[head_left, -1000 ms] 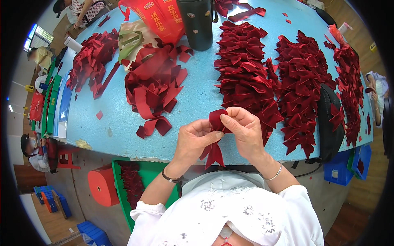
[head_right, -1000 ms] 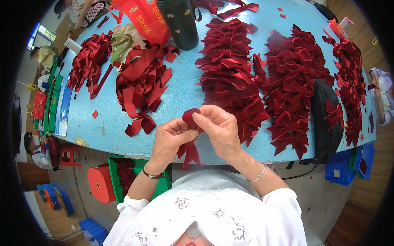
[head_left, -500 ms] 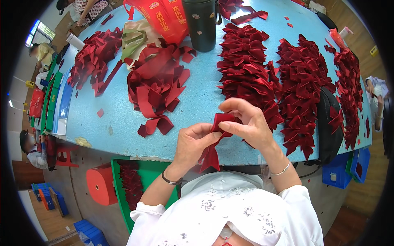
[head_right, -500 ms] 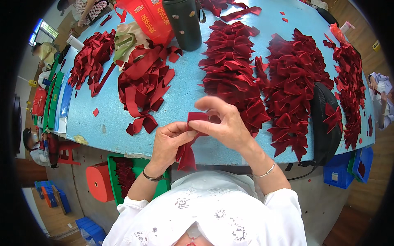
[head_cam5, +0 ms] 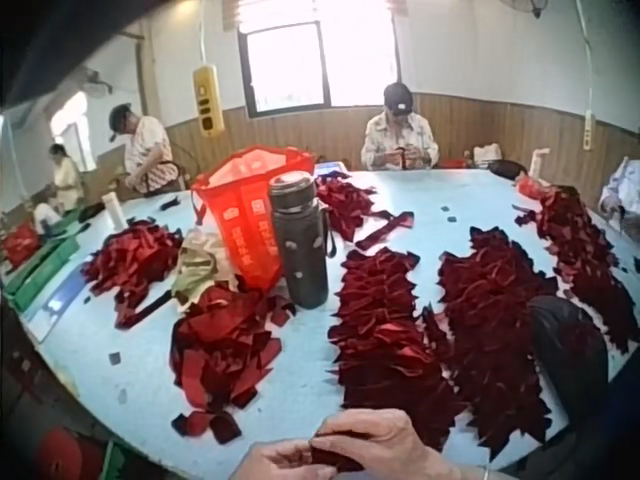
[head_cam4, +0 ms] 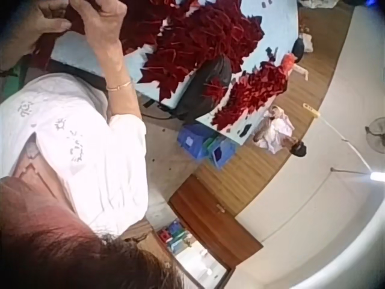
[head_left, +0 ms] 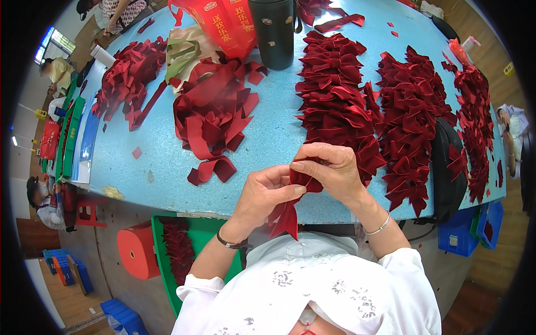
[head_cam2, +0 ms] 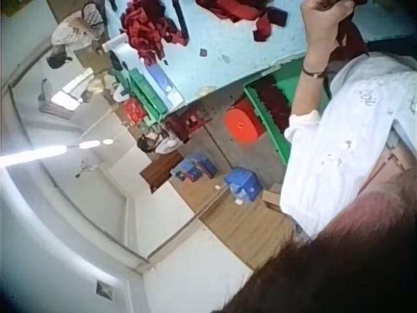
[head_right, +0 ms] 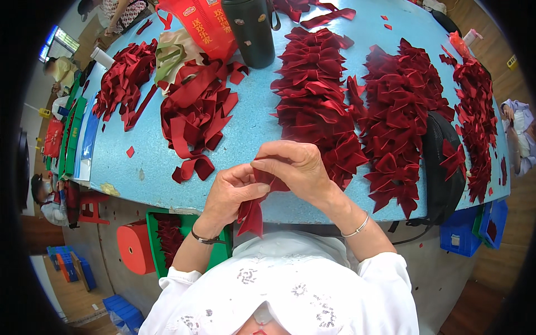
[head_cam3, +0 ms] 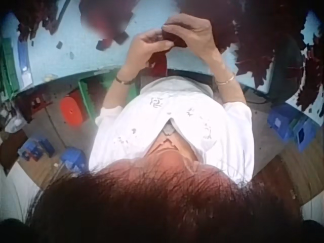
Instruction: Assembling red ribbon bows by hand at a factory workbench by folding fabric strips and securing them.
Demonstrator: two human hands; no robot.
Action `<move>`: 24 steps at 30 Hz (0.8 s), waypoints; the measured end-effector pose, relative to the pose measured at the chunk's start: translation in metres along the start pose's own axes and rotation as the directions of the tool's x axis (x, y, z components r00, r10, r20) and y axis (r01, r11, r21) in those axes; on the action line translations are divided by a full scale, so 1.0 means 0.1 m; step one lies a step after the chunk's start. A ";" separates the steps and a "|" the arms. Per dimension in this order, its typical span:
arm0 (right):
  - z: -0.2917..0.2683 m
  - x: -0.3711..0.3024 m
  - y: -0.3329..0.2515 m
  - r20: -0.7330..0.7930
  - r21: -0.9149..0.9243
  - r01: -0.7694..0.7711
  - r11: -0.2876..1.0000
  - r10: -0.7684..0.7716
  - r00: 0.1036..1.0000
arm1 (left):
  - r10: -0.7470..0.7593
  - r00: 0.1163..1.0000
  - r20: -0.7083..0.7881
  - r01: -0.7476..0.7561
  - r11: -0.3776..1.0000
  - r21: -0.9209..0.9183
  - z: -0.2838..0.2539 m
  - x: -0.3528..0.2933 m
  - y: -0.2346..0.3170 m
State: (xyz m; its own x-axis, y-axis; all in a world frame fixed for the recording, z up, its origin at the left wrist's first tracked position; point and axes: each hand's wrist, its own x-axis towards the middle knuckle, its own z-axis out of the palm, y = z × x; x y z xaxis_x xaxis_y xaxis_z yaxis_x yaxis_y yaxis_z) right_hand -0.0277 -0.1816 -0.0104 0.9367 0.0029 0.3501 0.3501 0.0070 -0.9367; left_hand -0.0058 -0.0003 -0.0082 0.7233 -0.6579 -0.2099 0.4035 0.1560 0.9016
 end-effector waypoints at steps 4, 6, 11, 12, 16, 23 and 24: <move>-0.07 -0.02 -0.05 0.025 0.131 -0.169 0.977 0.168 0.986 | 0.110 0.988 -0.110 -0.114 0.993 -0.029 0.06 -0.02 -0.06; -0.08 -0.07 -0.09 0.006 0.103 -0.129 0.986 0.129 0.992 | 0.486 0.858 -0.169 -0.345 0.787 0.511 0.06 -0.05 -0.07; -0.10 -0.25 -0.25 -0.041 0.128 -0.077 0.989 0.083 0.996 | 0.877 0.437 0.198 -0.520 0.067 0.851 -0.06 -0.02 -0.07; -0.11 -0.26 -0.27 -0.042 0.167 -0.089 0.982 0.098 0.994 | 0.879 0.436 0.193 -0.519 0.070 0.852 -0.08 -0.01 -0.06; -0.21 -0.30 -0.30 0.023 -0.013 -0.055 0.998 0.056 0.998 | 0.878 0.376 0.296 -0.545 -0.049 0.837 -0.11 -0.02 -0.07; -0.07 -0.25 -0.45 0.054 -0.323 0.061 0.944 -0.046 0.997 | 0.849 0.420 0.320 -0.552 -0.042 0.833 -0.10 -0.02 -0.08; -0.03 -0.25 -0.46 0.045 -0.377 0.101 0.921 -0.091 0.995 | 0.848 0.422 0.320 -0.550 -0.041 0.834 -0.10 -0.02 -0.08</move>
State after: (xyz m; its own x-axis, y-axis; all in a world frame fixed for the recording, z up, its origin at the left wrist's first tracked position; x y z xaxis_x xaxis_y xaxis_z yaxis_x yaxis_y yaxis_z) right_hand -0.0666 -0.1855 0.0236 0.8999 0.0476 0.4335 0.4190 -0.3702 -0.8291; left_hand -0.0047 0.0072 -0.0188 0.4684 -0.3813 0.7970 -0.8817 -0.2593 0.3941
